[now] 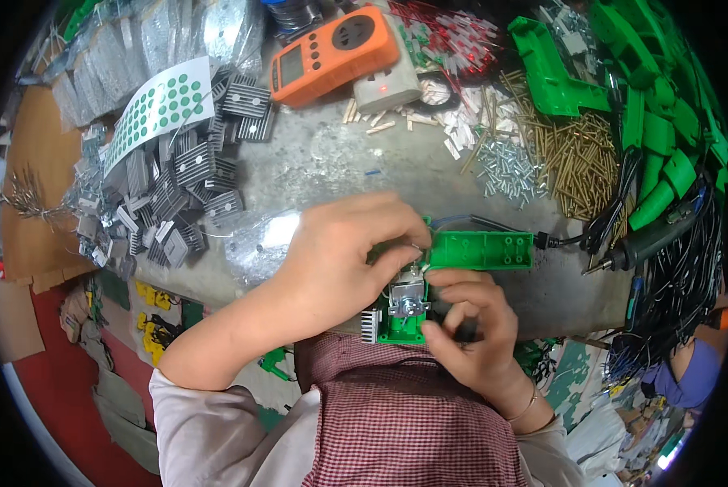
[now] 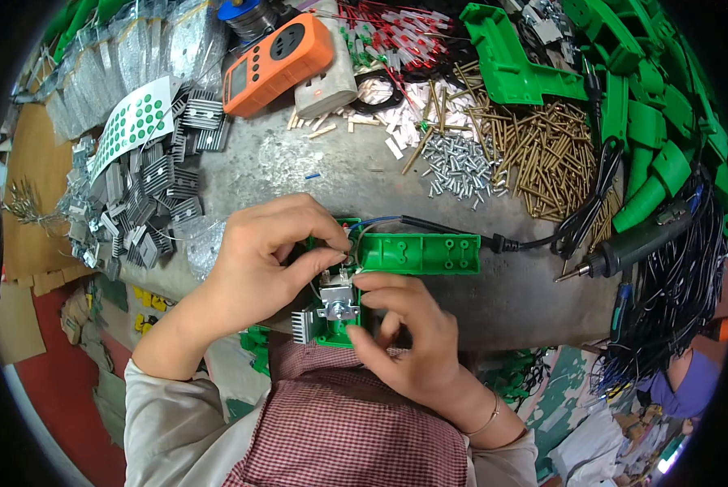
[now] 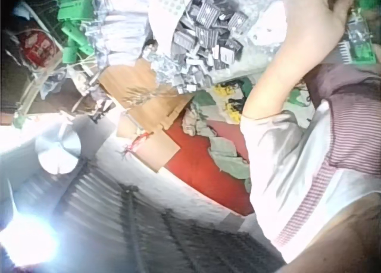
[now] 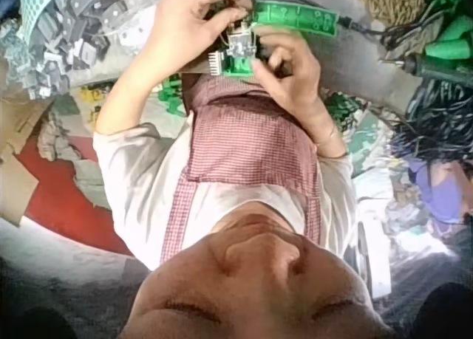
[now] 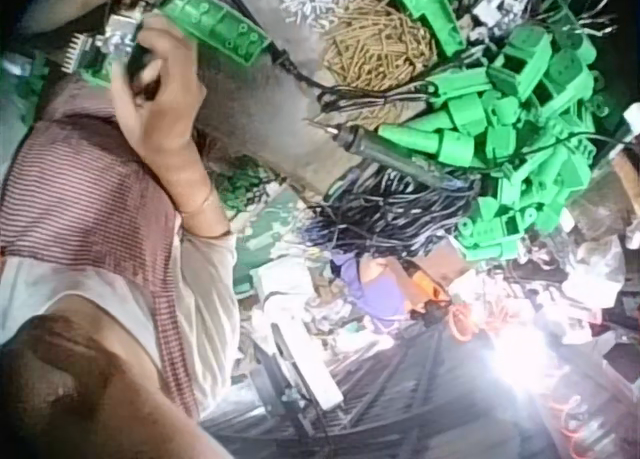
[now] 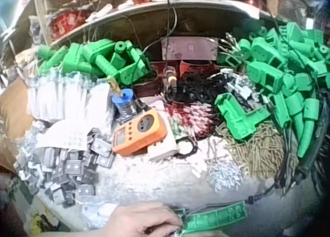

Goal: Assembling and soldering components into a green plastic handheld device.

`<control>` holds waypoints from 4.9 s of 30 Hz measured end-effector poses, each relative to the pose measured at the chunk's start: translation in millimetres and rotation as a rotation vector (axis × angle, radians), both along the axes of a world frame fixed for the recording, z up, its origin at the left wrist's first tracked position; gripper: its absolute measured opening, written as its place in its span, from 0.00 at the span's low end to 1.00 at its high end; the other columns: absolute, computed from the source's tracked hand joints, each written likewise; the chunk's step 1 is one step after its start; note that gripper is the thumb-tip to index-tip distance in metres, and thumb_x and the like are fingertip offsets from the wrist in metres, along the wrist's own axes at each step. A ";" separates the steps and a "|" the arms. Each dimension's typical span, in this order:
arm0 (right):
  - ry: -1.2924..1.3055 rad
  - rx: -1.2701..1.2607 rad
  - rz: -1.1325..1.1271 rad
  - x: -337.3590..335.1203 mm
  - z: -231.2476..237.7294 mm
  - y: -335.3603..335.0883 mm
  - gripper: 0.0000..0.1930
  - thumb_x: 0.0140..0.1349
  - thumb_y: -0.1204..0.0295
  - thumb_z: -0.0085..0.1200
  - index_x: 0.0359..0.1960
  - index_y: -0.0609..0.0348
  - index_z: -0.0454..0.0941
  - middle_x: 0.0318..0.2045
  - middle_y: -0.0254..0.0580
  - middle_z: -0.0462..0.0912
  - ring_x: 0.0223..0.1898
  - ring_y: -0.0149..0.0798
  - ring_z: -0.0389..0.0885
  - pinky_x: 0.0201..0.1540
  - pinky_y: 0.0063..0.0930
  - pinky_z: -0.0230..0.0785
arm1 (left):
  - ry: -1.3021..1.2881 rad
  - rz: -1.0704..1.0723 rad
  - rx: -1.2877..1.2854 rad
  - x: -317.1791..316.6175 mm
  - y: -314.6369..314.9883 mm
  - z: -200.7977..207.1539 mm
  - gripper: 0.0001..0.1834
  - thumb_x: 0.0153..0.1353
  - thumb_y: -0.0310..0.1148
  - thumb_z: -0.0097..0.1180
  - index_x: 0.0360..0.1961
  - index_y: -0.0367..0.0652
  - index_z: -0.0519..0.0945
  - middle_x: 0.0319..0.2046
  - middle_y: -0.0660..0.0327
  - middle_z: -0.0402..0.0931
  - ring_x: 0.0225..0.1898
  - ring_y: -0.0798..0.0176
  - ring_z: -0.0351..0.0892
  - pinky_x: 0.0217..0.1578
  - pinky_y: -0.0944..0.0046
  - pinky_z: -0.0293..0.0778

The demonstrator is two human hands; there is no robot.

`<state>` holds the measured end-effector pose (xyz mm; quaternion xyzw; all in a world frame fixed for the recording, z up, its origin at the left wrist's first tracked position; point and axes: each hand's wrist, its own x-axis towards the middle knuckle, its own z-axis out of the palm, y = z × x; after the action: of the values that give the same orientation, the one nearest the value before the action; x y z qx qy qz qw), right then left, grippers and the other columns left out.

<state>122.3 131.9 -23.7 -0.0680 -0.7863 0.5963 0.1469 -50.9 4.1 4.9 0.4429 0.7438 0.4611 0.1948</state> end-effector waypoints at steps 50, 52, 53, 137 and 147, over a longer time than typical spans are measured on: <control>0.143 0.187 -0.027 -4.1 -14.5 -6.7 0.17 0.51 0.79 0.67 0.42 0.57 0.75 0.48 0.44 0.82 0.35 0.41 0.86 0.33 0.29 0.80 | -0.251 -0.329 -0.438 -36.8 30.1 40.6 0.10 0.51 0.18 0.64 0.37 0.36 0.84 0.34 0.58 0.82 0.35 0.60 0.81 0.36 0.62 0.76; 0.150 0.183 -0.036 -4.4 -14.4 -6.9 0.17 0.51 0.79 0.67 0.42 0.57 0.75 0.48 0.44 0.82 0.35 0.41 0.86 0.32 0.29 0.80 | -0.246 -0.380 -0.476 -42.5 35.2 43.9 0.10 0.51 0.18 0.64 0.37 0.36 0.84 0.34 0.58 0.82 0.35 0.61 0.82 0.36 0.62 0.76; 0.134 0.167 -0.038 -4.2 -13.6 -7.1 0.17 0.51 0.79 0.67 0.42 0.57 0.75 0.48 0.44 0.82 0.35 0.41 0.86 0.32 0.29 0.80 | -0.240 -0.422 -0.513 -44.8 36.1 45.0 0.10 0.51 0.17 0.64 0.36 0.36 0.84 0.34 0.58 0.82 0.36 0.61 0.82 0.37 0.63 0.77; 0.011 0.401 0.056 -7.4 -2.7 3.5 0.24 0.51 0.68 0.68 0.50 0.61 0.77 0.52 0.45 0.77 0.46 0.46 0.82 0.44 0.35 0.79 | 0.595 0.031 -0.225 77.8 -44.3 -5.8 0.40 0.38 0.39 0.76 0.53 0.30 0.77 0.53 0.45 0.77 0.44 0.49 0.81 0.42 0.59 0.79; -0.089 0.668 -0.280 32.2 31.8 88.2 0.15 0.54 0.78 0.60 0.45 0.63 0.79 0.43 0.48 0.82 0.43 0.50 0.81 0.48 0.40 0.72 | 0.859 -0.002 -0.434 91.6 -27.4 14.2 0.17 0.57 0.30 0.54 0.45 0.29 0.78 0.49 0.46 0.78 0.47 0.52 0.81 0.42 0.62 0.78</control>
<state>154.5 220.1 8.1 -0.1494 -0.9263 0.2772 0.2068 40.7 -23.3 19.1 0.5431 0.8357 0.0701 -0.0418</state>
